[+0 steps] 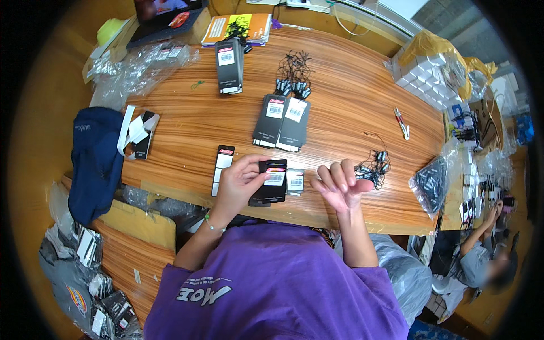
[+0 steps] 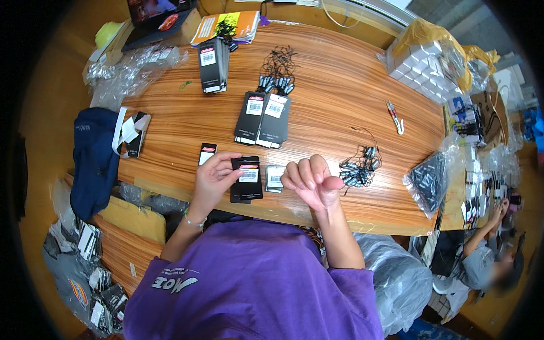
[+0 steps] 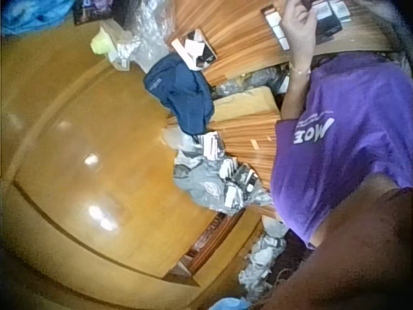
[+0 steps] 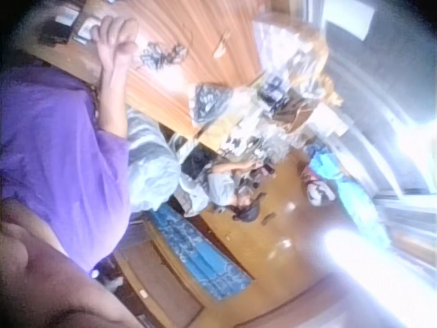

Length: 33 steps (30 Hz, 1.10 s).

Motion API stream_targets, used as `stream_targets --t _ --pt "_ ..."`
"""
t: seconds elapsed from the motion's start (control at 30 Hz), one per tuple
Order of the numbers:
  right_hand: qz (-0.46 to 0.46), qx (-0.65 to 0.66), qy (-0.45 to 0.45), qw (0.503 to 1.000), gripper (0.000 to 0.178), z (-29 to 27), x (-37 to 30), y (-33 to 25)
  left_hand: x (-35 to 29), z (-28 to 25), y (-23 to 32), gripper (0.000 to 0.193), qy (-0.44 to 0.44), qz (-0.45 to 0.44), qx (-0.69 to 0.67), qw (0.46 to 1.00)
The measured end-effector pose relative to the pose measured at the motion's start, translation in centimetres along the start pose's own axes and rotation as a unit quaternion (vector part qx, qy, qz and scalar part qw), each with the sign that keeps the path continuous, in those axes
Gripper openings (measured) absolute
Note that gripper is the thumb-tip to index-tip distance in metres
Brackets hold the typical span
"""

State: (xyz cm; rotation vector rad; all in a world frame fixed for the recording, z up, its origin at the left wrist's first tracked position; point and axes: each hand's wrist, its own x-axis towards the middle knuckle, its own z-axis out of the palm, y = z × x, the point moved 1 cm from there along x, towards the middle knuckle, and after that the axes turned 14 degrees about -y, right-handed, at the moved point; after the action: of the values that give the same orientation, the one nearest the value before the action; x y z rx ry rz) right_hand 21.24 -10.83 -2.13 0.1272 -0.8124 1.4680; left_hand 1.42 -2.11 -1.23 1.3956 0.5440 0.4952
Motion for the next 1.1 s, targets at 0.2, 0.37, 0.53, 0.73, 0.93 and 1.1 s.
stream_targets --t 0.2,0.37,0.53,0.73,0.93,1.1 --pt "-0.007 0.073 -0.087 0.994 0.035 1.1 0.4 0.0 0.2 0.5 0.0 0.032 0.008 -0.008 0.004 1.0" --pt "0.027 -0.034 0.004 0.999 0.021 1.4 0.0 -1.0 0.5 1.0 0.0 0.031 -0.008 -0.015 0.013 1.0" --pt "0.087 -0.452 0.261 0.848 0.019 -2.2 -2.6 -10.0 0.4 0.8 -0.1 0.032 -0.002 -0.019 0.016 1.0" --pt "0.184 -0.806 0.308 0.472 0.01 -8.4 -4.2 -16.7 0.8 0.8 0.1 0.026 -0.015 -0.014 0.015 1.0" --pt "0.208 -0.763 0.402 0.462 0.009 -7.6 -5.4 -19.2 0.3 0.7 0.4 0.026 -0.01 -0.037 0.021 0.999" --pt "0.269 -0.765 0.405 0.423 0.011 -7.6 -8.3 -18.9 0.4 0.6 -0.2 0.025 -0.023 -0.049 0.03 0.998"
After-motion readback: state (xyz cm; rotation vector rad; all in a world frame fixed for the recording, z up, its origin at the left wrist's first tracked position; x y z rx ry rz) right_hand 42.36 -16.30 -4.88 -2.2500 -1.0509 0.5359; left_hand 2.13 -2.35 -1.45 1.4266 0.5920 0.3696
